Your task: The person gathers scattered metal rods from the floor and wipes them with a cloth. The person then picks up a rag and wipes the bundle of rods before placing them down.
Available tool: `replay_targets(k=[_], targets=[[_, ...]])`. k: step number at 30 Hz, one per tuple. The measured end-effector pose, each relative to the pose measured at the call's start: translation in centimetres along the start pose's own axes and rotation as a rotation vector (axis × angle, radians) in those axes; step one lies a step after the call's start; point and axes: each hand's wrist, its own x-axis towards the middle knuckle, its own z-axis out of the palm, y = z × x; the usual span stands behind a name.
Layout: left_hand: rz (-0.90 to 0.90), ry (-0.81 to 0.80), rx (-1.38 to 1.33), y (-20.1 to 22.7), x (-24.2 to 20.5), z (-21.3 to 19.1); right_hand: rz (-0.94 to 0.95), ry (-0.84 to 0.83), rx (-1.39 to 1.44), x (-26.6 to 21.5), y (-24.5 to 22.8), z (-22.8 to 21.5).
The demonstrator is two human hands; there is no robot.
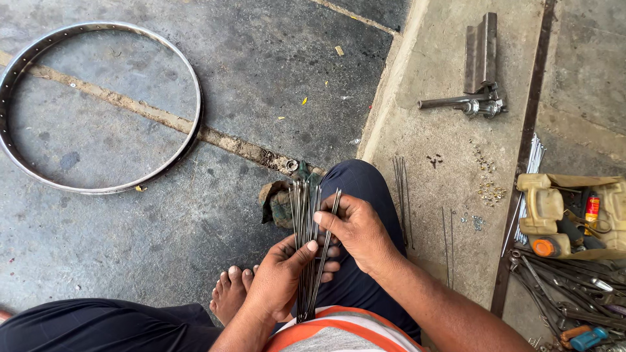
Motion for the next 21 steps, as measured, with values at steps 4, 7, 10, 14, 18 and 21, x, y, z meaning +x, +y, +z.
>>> replay_targets(k=[4, 7, 10, 14, 18, 21], targets=[[0.021, 0.032, 0.001, -0.07, 0.09, -0.05, 0.004, -0.011, 0.036, -0.15, 0.22, -0.40], [0.024, 0.023, -0.007, -0.05, 0.09, -0.01, 0.033, -0.012, 0.054, -0.15, 0.03, -0.59], [0.022, 0.023, 0.004, 0.06, 0.09, 0.19, 0.058, 0.001, 0.059, -0.23, -0.15, -0.57], [0.044, 0.046, 0.030, 0.16, -0.06, 0.36, 0.038, -0.007, 0.069, -0.17, -0.37, -0.52], [0.032, -0.005, 0.023, -0.11, 0.23, -0.01, 0.058, -0.036, 0.093, -0.08, -0.49, -0.45], [-0.002, -0.010, 0.043, -0.11, 0.47, 0.09, 0.047, 0.014, 0.007, 0.09, -0.37, 0.35]])
